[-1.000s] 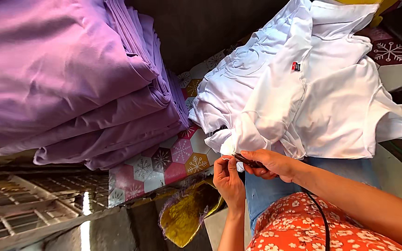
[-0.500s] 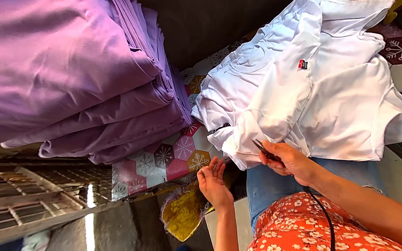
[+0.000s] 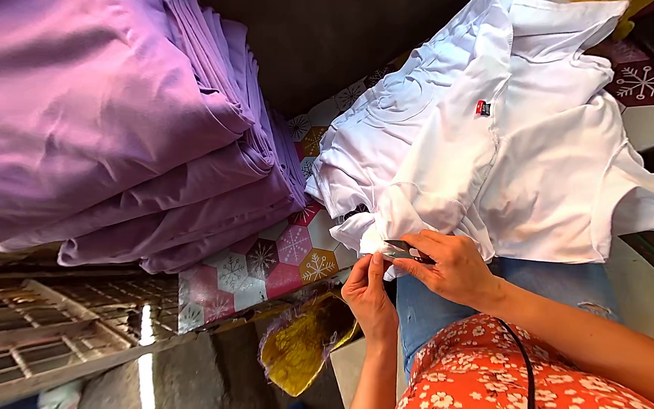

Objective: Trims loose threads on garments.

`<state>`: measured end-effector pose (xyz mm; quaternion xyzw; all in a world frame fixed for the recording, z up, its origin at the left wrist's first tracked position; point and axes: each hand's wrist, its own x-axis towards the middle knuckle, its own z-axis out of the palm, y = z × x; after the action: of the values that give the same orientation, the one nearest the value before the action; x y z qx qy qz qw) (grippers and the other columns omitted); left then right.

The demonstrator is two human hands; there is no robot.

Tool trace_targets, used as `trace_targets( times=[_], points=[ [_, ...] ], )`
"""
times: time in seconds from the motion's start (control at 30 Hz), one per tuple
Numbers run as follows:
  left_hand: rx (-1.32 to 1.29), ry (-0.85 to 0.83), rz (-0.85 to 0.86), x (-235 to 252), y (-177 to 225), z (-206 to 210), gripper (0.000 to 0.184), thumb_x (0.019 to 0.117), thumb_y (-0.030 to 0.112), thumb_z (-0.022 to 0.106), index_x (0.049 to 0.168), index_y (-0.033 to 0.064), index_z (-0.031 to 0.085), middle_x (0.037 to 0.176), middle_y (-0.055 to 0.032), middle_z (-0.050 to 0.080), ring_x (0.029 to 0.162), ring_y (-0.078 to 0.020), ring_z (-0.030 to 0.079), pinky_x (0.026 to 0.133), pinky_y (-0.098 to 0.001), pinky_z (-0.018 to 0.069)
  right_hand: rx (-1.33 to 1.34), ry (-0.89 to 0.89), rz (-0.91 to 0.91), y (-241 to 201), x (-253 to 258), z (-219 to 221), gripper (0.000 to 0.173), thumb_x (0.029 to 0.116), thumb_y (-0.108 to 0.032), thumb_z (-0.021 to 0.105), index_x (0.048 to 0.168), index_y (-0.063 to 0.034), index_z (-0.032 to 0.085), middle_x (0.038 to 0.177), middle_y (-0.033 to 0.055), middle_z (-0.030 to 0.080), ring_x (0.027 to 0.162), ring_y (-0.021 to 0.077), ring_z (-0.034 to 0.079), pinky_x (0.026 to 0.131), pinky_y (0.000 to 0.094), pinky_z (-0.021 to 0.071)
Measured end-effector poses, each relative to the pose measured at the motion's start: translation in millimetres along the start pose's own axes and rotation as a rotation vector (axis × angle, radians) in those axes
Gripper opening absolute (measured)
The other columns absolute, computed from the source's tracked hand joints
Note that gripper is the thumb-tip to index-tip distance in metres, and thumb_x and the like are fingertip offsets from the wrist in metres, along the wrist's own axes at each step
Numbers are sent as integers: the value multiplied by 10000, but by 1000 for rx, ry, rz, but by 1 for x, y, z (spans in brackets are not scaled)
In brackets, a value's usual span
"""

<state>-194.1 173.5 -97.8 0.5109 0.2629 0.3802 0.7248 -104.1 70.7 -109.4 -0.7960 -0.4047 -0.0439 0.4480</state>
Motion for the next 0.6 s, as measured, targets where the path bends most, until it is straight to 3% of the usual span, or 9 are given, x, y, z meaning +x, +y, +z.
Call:
trace_targets(
  times=[0.27, 0.4, 0.6],
  points=[
    [14, -42, 21, -3, -7, 0, 210, 959, -66, 560, 895, 19, 741, 821, -19, 764, 774, -93, 743, 790, -269, 626, 13, 49, 27, 2, 1, 2, 409, 1017, -408, 572, 1001, -63, 792, 682, 64, 636, 561, 164, 586, 496, 311, 446],
    [-49, 5, -107, -4, 0, 5, 255, 996, -52, 493, 892, 13, 717, 814, -41, 761, 757, -114, 747, 774, -277, 631, 57, 94, 19, 5, -1, -7, 386, 1026, -374, 582, 1006, -47, 784, 707, 66, 653, 586, 136, 589, 523, 281, 462],
    [-97, 21, -185, -7, 3, 12, 306, 1015, -31, 470, 864, 14, 733, 780, -41, 755, 727, -92, 737, 745, -249, 623, -35, 85, -58, 4, -6, -2, 389, 1014, -383, 577, 1031, -53, 781, 674, 74, 620, 535, 169, 565, 470, 297, 433]
  ],
)
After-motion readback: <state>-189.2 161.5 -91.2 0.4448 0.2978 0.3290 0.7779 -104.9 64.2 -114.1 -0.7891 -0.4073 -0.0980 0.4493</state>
